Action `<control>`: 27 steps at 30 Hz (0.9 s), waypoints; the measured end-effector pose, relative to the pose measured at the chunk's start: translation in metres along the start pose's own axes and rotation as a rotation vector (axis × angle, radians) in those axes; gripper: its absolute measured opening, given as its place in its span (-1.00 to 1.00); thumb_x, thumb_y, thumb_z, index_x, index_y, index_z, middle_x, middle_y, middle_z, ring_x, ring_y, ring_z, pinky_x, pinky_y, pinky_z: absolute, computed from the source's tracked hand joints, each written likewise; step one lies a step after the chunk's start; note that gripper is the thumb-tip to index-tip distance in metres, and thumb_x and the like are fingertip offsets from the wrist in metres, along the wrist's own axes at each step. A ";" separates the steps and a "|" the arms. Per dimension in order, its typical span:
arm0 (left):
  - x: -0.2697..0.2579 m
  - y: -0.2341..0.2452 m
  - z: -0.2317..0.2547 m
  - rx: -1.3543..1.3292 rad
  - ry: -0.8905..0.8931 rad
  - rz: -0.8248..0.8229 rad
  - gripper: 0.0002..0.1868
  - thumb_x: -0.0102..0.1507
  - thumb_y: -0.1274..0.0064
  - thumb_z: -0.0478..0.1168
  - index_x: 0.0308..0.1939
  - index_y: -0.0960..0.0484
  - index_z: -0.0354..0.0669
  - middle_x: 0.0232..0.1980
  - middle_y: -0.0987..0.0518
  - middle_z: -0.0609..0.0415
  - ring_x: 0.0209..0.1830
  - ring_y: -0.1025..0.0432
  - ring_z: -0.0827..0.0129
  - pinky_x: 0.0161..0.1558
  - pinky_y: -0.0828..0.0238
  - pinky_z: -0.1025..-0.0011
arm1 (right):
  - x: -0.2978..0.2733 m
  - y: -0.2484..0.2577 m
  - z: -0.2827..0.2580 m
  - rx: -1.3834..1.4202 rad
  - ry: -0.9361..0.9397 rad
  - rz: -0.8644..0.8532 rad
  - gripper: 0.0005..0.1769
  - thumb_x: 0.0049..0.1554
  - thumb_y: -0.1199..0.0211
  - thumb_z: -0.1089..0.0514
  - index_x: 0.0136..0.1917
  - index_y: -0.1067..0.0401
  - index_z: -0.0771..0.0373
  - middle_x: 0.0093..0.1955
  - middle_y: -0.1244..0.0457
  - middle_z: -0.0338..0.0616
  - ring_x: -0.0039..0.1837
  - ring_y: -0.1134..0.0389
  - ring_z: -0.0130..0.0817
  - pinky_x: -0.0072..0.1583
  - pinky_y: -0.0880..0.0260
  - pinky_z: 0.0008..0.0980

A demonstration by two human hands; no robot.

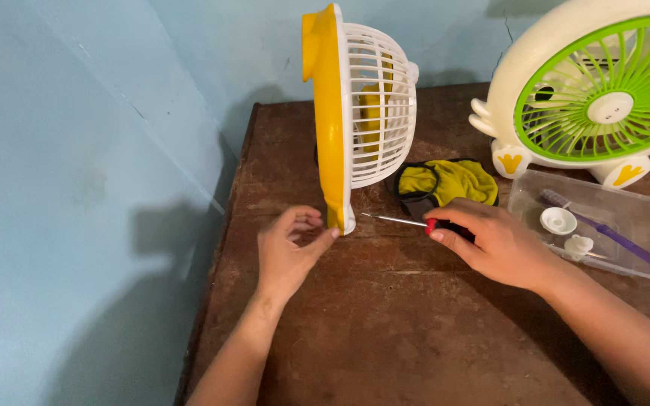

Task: The person wipes a yellow fan cage with a cloth, then attaches it to a white fan body. They align the parts and secure the assembly by tightening a screw at the base with a screwdriver.

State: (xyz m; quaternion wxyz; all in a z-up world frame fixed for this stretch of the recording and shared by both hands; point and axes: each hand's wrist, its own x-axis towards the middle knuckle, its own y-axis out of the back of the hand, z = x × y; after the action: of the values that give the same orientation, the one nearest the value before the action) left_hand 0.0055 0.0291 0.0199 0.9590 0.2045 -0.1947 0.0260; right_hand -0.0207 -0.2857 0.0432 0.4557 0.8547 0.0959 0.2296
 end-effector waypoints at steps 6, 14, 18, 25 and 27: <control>-0.002 -0.020 -0.003 0.129 -0.077 0.011 -0.54 0.00 -0.50 -0.15 -0.11 -0.70 -0.26 -0.11 -0.71 -0.01 -0.17 -0.64 0.37 -0.11 -0.64 0.44 | 0.012 0.002 -0.003 -0.072 0.024 -0.034 -0.63 0.17 -0.19 -0.08 0.18 -0.49 0.07 0.07 -0.38 -0.11 0.06 -0.44 -0.01 0.01 -0.44 -0.10; -0.006 -0.028 -0.011 0.102 -0.131 0.077 -0.66 0.09 -0.43 -0.20 -0.11 -0.76 -0.26 -0.11 -0.71 0.01 -0.25 -0.64 0.40 -0.19 -0.64 0.48 | 0.017 -0.002 -0.005 -0.153 0.070 -0.064 -0.62 0.16 -0.19 -0.07 0.19 -0.48 0.07 0.06 -0.36 -0.10 0.06 -0.42 0.02 0.01 -0.43 -0.08; -0.006 -0.029 -0.013 0.097 -0.203 0.087 -0.69 0.11 -0.42 -0.22 -0.12 -0.75 -0.28 -0.13 -0.71 0.01 -0.23 -0.63 0.39 -0.17 -0.63 0.48 | 0.020 -0.002 -0.006 -0.154 0.060 -0.058 -0.62 0.15 -0.19 -0.07 0.19 -0.48 0.07 0.07 -0.36 -0.11 0.06 -0.42 0.01 0.02 -0.44 -0.09; -0.006 -0.030 -0.012 0.090 -0.222 0.095 -0.72 0.12 -0.42 -0.24 -0.15 -0.76 -0.29 -0.16 -0.71 0.01 -0.25 -0.62 0.40 -0.19 -0.61 0.47 | 0.021 -0.003 -0.007 -0.148 0.069 -0.058 -0.61 0.15 -0.19 -0.06 0.19 -0.48 0.09 0.08 -0.36 -0.09 0.06 -0.42 0.02 0.04 -0.44 -0.08; -0.006 -0.030 -0.012 0.083 -0.214 0.092 -0.72 0.12 -0.41 -0.24 -0.15 -0.76 -0.29 -0.16 -0.71 0.01 -0.25 -0.62 0.40 -0.19 -0.61 0.48 | 0.021 -0.004 -0.007 -0.130 0.104 -0.039 -0.61 0.15 -0.19 -0.05 0.19 -0.48 0.11 0.09 -0.36 -0.08 0.07 -0.42 0.02 0.04 -0.44 -0.09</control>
State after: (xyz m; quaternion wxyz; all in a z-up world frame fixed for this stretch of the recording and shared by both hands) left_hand 0.0076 0.0068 -0.0036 0.9212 0.2365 -0.3039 0.0558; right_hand -0.0051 -0.2708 0.0497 0.5089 0.8082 0.1212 0.2704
